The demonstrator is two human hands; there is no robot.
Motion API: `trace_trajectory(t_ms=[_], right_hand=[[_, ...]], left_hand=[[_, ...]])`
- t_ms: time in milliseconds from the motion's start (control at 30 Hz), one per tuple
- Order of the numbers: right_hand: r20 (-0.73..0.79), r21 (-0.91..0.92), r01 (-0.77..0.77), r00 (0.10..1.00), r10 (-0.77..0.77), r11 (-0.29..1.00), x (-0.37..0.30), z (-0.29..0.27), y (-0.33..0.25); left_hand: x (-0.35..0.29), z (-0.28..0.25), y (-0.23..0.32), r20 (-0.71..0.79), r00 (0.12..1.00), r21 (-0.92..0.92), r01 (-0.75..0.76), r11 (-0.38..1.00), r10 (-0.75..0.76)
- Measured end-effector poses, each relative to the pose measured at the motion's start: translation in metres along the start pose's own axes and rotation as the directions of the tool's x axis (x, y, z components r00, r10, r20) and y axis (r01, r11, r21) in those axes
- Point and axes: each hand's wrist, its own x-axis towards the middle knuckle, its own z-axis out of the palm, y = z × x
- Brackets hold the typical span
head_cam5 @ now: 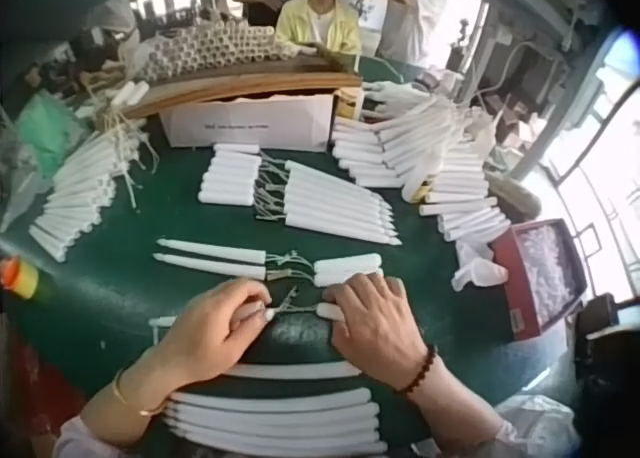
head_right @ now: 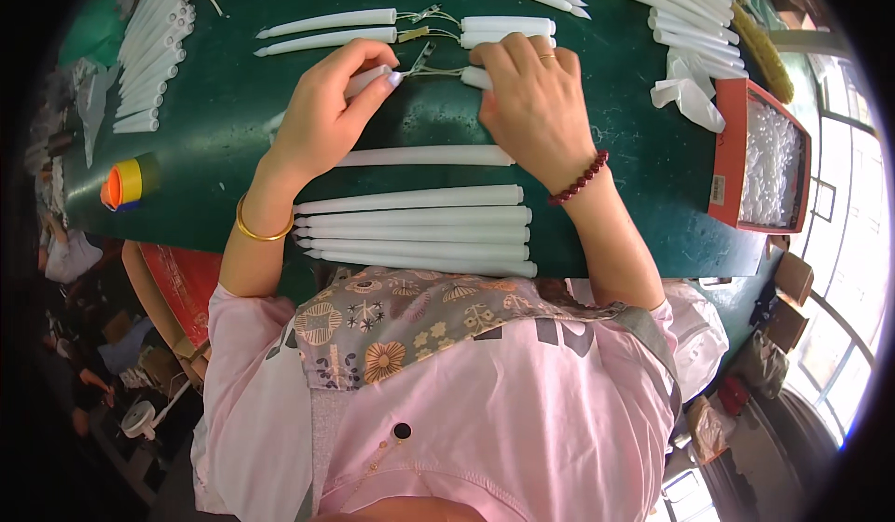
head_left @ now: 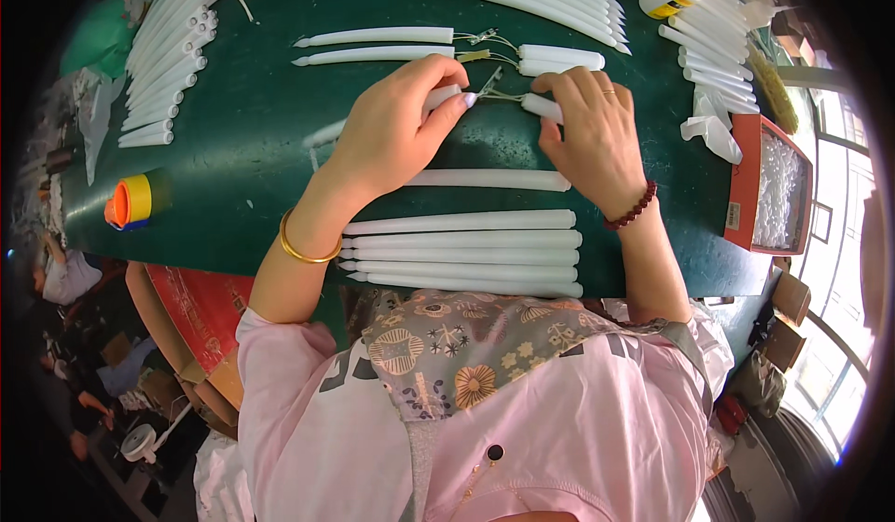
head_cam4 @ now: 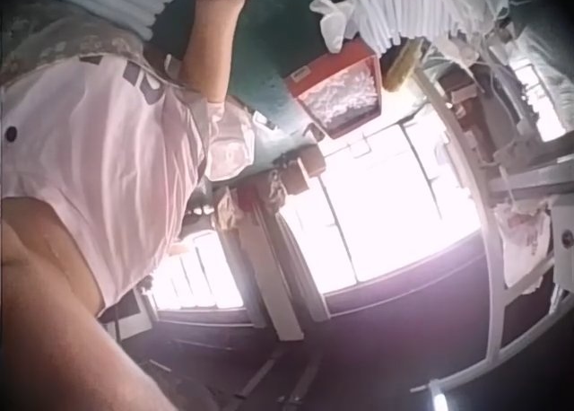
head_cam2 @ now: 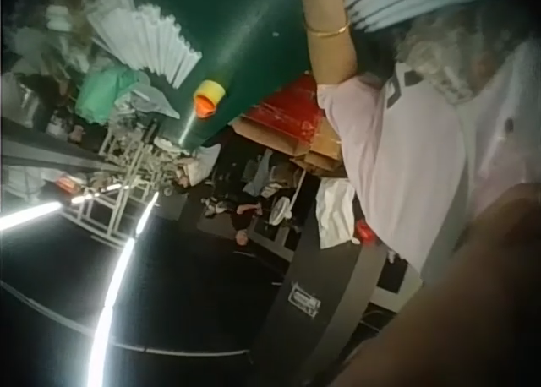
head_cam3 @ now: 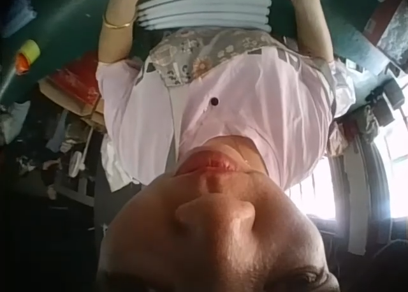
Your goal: Assembling white plastic blades onto a central wire component using adhesive at a factory workbench.
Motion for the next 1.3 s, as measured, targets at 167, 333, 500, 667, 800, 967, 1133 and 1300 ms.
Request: trace_trajectory(t_ms=[167,333,500,667,800,967,1133,1300], right_hand=[[-0.066,0.178,0.085,0.995,-0.075,0.980,0.001,0.011,-0.009],[-0.127,0.296,0.073,0.991,-0.036,0.952,0.001,0.004,-0.014],[-0.089,0.345,0.191,0.981,-0.171,0.919,0.004,0.003,-0.007],[0.035,0.601,-0.068,0.998,0.058,0.796,-0.002,0.000,-0.015],[0.385,0.779,-0.446,0.895,0.226,0.440,-0.001,-0.007,-0.018],[0.408,0.817,-0.453,0.891,0.197,0.357,-0.007,-0.009,-0.026],[0.348,0.876,-0.395,0.915,0.206,0.275,-0.007,-0.004,-0.020],[0.332,0.856,-0.400,0.911,0.245,0.327,0.003,-0.005,-0.011]], left_hand=[[-0.002,-0.002,0.010,-0.108,0.992,0.061,-0.053,0.997,0.059],[-0.002,-0.010,0.016,0.007,0.999,0.034,0.053,0.998,-0.054],[0.002,-0.014,0.014,0.240,0.971,0.080,0.008,0.997,-0.027],[0.003,-0.016,0.005,0.080,0.992,-0.053,-0.093,0.994,0.097],[-0.005,-0.010,-0.001,0.070,0.971,0.043,-0.232,0.972,0.229],[-0.007,-0.004,0.009,0.100,0.960,0.106,-0.272,0.957,0.261],[-0.005,0.003,0.004,0.054,0.965,0.089,-0.262,0.961,0.258],[0.009,0.001,0.005,0.011,0.961,0.032,-0.275,0.961,0.275]])
